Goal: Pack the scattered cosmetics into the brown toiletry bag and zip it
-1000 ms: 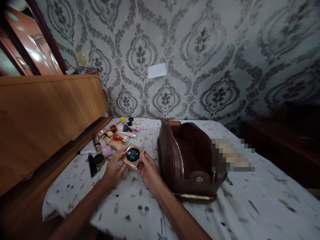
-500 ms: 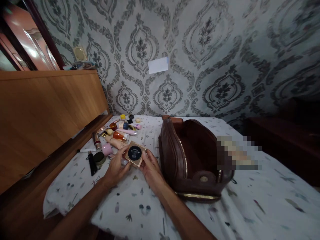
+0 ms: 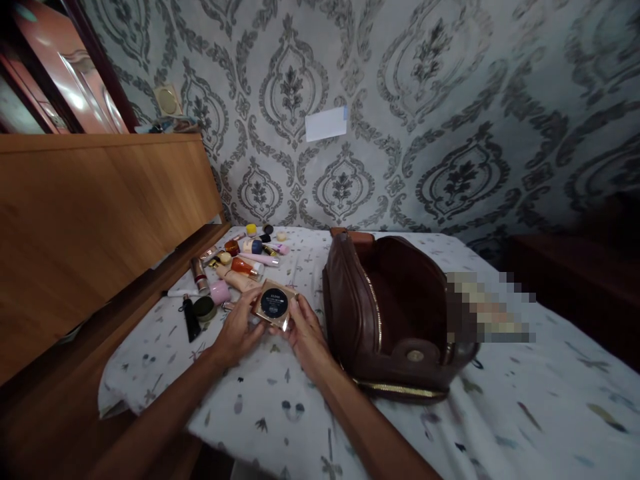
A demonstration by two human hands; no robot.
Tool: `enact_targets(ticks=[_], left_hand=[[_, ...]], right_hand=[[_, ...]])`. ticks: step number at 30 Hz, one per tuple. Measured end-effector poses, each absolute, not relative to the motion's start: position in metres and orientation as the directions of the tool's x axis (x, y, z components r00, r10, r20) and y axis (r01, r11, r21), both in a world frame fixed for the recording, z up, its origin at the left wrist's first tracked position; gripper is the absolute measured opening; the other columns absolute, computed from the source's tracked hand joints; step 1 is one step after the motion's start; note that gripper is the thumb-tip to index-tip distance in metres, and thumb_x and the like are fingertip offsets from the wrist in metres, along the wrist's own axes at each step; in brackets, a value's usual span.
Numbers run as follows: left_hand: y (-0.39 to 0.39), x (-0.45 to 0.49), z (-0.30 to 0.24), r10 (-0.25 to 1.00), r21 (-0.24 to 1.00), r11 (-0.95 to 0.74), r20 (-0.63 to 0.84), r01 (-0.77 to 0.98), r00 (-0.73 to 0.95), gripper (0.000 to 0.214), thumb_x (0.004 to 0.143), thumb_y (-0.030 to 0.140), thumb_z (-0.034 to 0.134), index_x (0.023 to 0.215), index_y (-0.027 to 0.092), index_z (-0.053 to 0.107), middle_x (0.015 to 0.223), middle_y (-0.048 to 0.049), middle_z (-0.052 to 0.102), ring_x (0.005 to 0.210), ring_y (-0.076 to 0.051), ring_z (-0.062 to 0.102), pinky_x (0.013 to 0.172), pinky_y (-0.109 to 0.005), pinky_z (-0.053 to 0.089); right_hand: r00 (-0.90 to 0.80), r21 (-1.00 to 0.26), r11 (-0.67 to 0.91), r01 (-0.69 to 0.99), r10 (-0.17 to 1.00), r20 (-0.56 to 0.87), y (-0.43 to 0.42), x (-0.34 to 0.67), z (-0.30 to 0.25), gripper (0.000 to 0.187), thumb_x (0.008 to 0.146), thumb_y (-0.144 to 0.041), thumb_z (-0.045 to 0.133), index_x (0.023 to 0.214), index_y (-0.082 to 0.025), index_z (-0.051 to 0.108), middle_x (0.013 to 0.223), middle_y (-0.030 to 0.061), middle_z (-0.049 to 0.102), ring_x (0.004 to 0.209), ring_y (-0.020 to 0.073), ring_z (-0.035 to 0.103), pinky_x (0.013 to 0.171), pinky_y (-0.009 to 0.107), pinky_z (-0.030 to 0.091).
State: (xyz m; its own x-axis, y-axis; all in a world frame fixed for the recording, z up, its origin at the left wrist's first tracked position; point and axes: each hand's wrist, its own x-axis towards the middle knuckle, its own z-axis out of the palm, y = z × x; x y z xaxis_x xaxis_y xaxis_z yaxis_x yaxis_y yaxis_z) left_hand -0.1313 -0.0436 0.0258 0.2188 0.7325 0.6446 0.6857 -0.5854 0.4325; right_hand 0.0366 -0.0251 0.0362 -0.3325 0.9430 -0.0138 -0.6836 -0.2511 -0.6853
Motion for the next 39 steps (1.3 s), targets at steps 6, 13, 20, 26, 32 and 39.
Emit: enact_targets(ticks=[6,13,20,26,32,39], left_hand=[[-0.0432,-0.1306,0.0277,0.693,0.384,-0.608,0.684,0.695,0.228,0.063,0.082,0.014,0.056,0.14,0.018,0.031,0.135,-0.0161,0.051,0.127,-0.028,0.05,0.105,-0.048,0.044],[-0.045,-0.13,0.0306,0.666,0.365,-0.63,0.709,0.686,0.234,0.063,0.081,0.012,0.056,0.138,0.017,0.032,0.133,-0.0159,0.052,0.127,-0.028,0.05,0.105,-0.048,0.044],[-0.0447,-0.1295,0.0306,0.661,0.347,-0.624,0.712,0.7,0.236,0.062,0.081,0.013,0.057,0.138,0.016,0.032,0.133,-0.016,0.052,0.126,-0.027,0.05,0.103,-0.045,0.045],[-0.0438,-0.1303,0.029,0.662,0.339,-0.622,0.71,0.706,0.242,0.065,0.081,0.013,0.055,0.14,0.018,0.03,0.134,-0.0157,0.051,0.127,-0.028,0.05,0.105,-0.048,0.044],[-0.0443,-0.1305,0.0286,0.651,0.317,-0.618,0.719,0.72,0.243,0.064,0.081,0.015,0.055,0.139,0.018,0.029,0.133,-0.016,0.051,0.125,-0.028,0.05,0.103,-0.047,0.046],[-0.0463,-0.1313,0.0314,0.656,0.312,-0.613,0.712,0.726,0.249,0.063,0.082,0.014,0.055,0.139,0.017,0.029,0.133,-0.0162,0.051,0.126,-0.027,0.05,0.104,-0.046,0.045]], right_hand=[[-0.354,-0.703,-0.242,-0.669,0.935,0.016,-0.0242,0.0374,0.0332,0.032,0.076,-0.042,0.077,0.105,-0.031,0.067,0.1,-0.004,0.073,0.078,0.0144,0.068,0.058,0.024,0.058],[-0.365,-0.7,-0.246,-0.671,0.931,0.023,-0.026,0.037,0.0378,0.037,0.073,-0.041,0.08,0.106,-0.032,0.067,0.098,-0.0046,0.074,0.075,0.0135,0.068,0.057,0.023,0.058],[-0.364,-0.703,-0.256,-0.664,0.931,0.005,-0.0282,0.0378,0.0426,0.042,0.072,-0.042,0.08,0.11,-0.032,0.067,0.105,-0.0034,0.073,0.079,0.0134,0.068,0.057,0.021,0.057],[-0.364,-0.699,-0.251,-0.67,0.931,0.015,-0.0272,0.0374,0.042,0.038,0.073,-0.041,0.079,0.109,-0.031,0.068,0.106,-0.0024,0.073,0.08,0.0153,0.068,0.058,0.023,0.057],[-0.363,-0.702,-0.254,-0.665,0.932,0.007,-0.0269,0.0368,0.0408,0.039,0.075,-0.041,0.078,0.111,-0.031,0.067,0.105,-0.0016,0.073,0.079,0.0157,0.069,0.054,0.022,0.055],[-0.373,-0.712,-0.265,-0.65,0.928,-0.006,-0.0276,0.0377,0.0417,0.04,0.075,-0.042,0.078,0.111,-0.031,0.067,0.106,-0.001,0.073,0.08,0.0161,0.069,0.056,0.024,0.057]])
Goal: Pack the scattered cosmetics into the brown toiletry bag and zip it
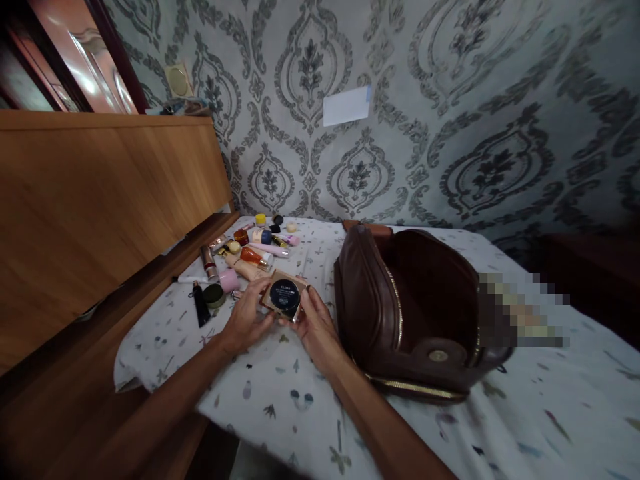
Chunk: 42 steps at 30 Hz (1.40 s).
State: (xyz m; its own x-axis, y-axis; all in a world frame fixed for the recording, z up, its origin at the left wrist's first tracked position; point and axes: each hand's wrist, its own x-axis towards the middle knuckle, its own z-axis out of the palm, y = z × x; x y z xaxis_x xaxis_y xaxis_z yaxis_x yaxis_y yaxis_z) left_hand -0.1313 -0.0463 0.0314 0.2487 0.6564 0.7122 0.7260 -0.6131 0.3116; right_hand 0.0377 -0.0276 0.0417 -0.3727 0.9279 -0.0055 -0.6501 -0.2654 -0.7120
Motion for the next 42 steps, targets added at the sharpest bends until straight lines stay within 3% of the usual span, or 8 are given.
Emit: enact_targets(ticks=[14,24,29,35,39,42], left_hand=[[-0.047,-0.13,0.031,0.631,0.328,-0.631,0.744,0.703,0.22,0.067,0.079,0.014,0.056,0.141,0.019,0.029,0.135,-0.0157,0.051,0.127,-0.029,0.05,0.105,-0.049,0.044],[-0.054,-0.124,0.017,0.611,0.408,-0.552,0.791,0.727,0.02,0.07,0.086,0.031,0.059,0.145,0.018,0.024,0.138,-0.0191,0.047,0.125,-0.034,0.051,0.1,-0.053,0.047],[-0.057,-0.122,0.016,0.628,0.323,-0.515,0.773,0.794,0.093,0.057,0.09,0.022,0.051,0.143,0.019,0.029,0.132,-0.0169,0.052,0.122,-0.03,0.054,0.098,-0.051,0.049],[-0.055,-0.101,0.046,0.603,0.239,-0.584,0.767,0.776,0.217,0.048,0.092,0.019,0.049,0.138,0.02,0.037,0.135,-0.0149,0.051,0.127,-0.028,0.05,0.103,-0.049,0.045],[-0.05,-0.055,0.088,0.577,0.211,-0.686,0.742,0.697,0.343,0.041,0.096,0.021,0.044,0.136,0.021,0.04,0.14,-0.0141,0.047,0.132,-0.025,0.045,0.106,-0.046,0.042],[-0.041,-0.018,0.113,0.482,0.111,-0.784,0.728,0.611,0.487,0.042,0.098,0.025,0.04,0.139,0.02,0.039,0.142,-0.0148,0.045,0.135,-0.024,0.041,0.108,-0.045,0.039]], right_hand=[[-0.371,-0.712,-0.243,-0.659,0.928,0.027,-0.031,0.037,0.045,0.046,0.076,-0.042,0.077,0.118,-0.033,0.064,0.114,-0.0008,0.071,0.086,0.0176,0.069,0.06,0.026,0.059],[-0.378,-0.759,-0.077,-0.647,0.897,0.231,-0.05,0.046,0.087,0.043,0.076,-0.04,0.076,0.116,-0.029,0.063,0.104,0.0016,0.073,0.091,0.0198,0.069,0.07,0.028,0.057],[-0.284,-0.741,0.039,-0.671,0.909,0.305,-0.058,0.084,0.124,0.033,0.079,-0.036,0.075,0.109,-0.027,0.065,0.099,0.0015,0.072,0.092,0.0182,0.068,0.077,0.028,0.056],[-0.067,-0.764,0.231,-0.603,0.939,0.337,-0.045,0.154,0.168,0.047,0.075,-0.037,0.077,0.117,-0.03,0.058,0.102,0.0003,0.069,0.087,0.019,0.068,0.069,0.032,0.059],[0.138,-0.812,0.405,-0.42,0.913,0.384,-0.022,0.183,0.168,0.066,0.078,-0.038,0.071,0.136,-0.036,0.04,0.103,-0.0011,0.066,0.092,0.0178,0.065,0.071,0.032,0.06],[0.172,-0.864,0.443,-0.24,0.895,0.412,-0.003,0.193,0.157,0.072,0.081,-0.038,0.065,0.142,-0.031,0.029,0.106,0.0031,0.065,0.094,0.0204,0.064,0.069,0.033,0.06]])
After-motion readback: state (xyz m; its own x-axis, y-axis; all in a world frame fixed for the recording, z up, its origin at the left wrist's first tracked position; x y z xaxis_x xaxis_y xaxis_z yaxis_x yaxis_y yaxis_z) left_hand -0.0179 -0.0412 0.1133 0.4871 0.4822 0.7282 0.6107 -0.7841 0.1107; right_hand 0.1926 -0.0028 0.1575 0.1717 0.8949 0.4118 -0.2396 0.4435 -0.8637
